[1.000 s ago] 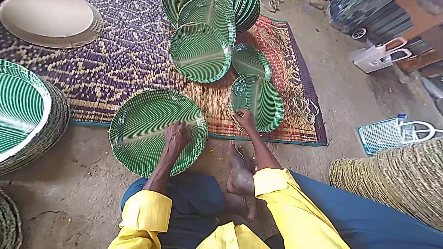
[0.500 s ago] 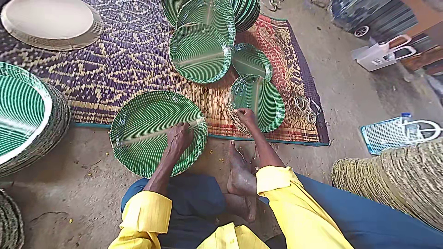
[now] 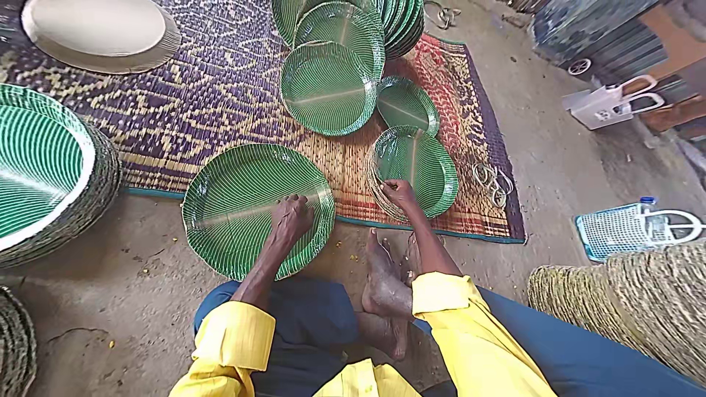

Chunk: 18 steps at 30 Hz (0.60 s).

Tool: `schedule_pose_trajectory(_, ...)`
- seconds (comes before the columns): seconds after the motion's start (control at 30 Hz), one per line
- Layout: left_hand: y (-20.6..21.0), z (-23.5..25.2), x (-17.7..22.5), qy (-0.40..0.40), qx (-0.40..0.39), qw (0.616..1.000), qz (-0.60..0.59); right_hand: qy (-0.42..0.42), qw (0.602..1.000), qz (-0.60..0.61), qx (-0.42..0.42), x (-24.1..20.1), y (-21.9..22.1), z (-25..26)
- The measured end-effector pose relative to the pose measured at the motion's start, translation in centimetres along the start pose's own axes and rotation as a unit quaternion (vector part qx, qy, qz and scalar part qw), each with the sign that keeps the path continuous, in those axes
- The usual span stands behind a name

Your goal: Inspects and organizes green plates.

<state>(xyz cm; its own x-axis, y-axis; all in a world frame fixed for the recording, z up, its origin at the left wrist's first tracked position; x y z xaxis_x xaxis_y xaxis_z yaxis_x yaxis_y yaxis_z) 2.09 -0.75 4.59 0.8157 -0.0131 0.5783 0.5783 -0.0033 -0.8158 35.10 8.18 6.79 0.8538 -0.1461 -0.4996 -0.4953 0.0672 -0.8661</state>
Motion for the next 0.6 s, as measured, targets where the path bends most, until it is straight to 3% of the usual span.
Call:
schedule_pose_trajectory(0.1,-0.2,0.1,0.2,-0.007,-0.023,1.0,0.011,0.02,0.999,-0.018,0.039,0.4,-0.5,-0.3)
schedule_pose_trajectory(0.2,0.0,0.1,0.1,-0.003,-0.01,1.0,0.004,0.054,0.991,0.038,0.115,0.3,-1.6,-0.9)
schedule_pose_trajectory(0.27,-0.1,-0.1,0.1,0.019,0.048,0.998,-0.029,0.002,0.986,0.056,0.157,-1.7,-2.0,-1.8)
schedule_pose_trajectory(0.33,-0.2,-0.6,0.3,0.08,0.17,0.979,-0.074,-0.123,0.975,0.073,0.169,-4.9,-1.6,-4.0)
schedule_pose_trajectory(0.47,-1.2,-1.7,0.9,0.21,0.41,0.875,-0.147,-0.341,0.929,0.115,0.087,-12.3,3.9,-9.5)
schedule_pose_trajectory(0.53,-1.4,-2.0,0.6,0.241,0.447,0.847,-0.158,-0.398,0.91,0.112,-0.025,-14.6,7.4,-13.3)
schedule_pose_trajectory(0.6,-1.5,-2.2,0.4,0.239,0.412,0.868,-0.14,-0.443,0.88,0.082,-0.146,-15.6,9.7,-16.9)
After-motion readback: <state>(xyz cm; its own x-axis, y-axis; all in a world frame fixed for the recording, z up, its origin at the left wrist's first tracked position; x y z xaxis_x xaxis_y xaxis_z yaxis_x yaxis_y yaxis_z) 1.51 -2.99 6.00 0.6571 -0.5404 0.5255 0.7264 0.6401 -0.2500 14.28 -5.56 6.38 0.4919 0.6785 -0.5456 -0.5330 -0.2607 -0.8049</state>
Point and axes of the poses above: each hand's wrist, its own z-axis towards the middle knuckle, its own y-axis out of the palm, x = y × z, the point moved 2 cm from there along z, towards the middle knuckle, and after that the axes turned 12 degrees about x, right-handed, at the moved point
